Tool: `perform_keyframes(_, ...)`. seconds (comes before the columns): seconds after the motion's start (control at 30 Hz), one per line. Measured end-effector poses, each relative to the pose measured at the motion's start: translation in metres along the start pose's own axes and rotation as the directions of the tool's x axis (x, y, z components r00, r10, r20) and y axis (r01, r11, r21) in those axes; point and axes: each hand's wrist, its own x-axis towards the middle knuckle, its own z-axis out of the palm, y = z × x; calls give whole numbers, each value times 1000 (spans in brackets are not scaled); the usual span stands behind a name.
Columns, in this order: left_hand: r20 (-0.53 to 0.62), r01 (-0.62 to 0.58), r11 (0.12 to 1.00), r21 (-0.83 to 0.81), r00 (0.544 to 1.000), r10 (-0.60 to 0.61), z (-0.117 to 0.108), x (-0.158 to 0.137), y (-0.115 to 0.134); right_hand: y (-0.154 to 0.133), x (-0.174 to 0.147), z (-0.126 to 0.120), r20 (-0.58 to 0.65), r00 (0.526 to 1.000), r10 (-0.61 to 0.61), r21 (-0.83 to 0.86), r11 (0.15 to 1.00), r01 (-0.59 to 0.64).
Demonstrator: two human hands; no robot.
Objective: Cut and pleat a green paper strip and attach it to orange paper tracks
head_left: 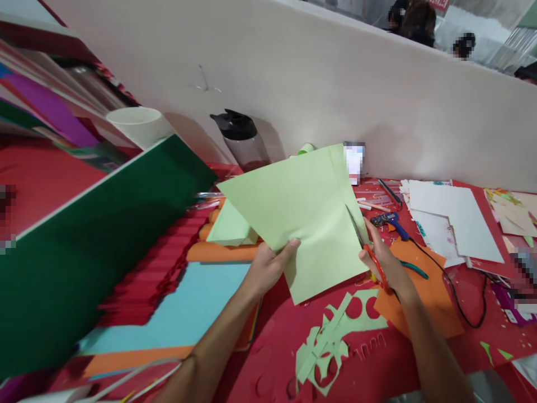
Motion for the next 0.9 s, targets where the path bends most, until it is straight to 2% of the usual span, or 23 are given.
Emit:
perform_keyframes(0.33, -15, 22, 1000, -23, 1000, -22, 0, 0, 1, 0, 0, 3, -24, 1000, 16, 24, 1000, -15)
perform_keyframes(0.53, -27, 7, 1000, -1, 1000, -7, 0, 1, 0, 11, 5, 8, -106, 994, 26, 10, 1000, -25)
perform_keyframes(0.7, -37, 1, 1000, -3, 999, -1, 0, 1, 1, 16, 8, 10, -114, 990, 81, 175, 983, -61)
perform_keyframes(0.9, -72, -2, 1000, 9, 997, 3, 0, 2, 1, 19, 11, 6, 9, 995, 100, 398, 912, -96)
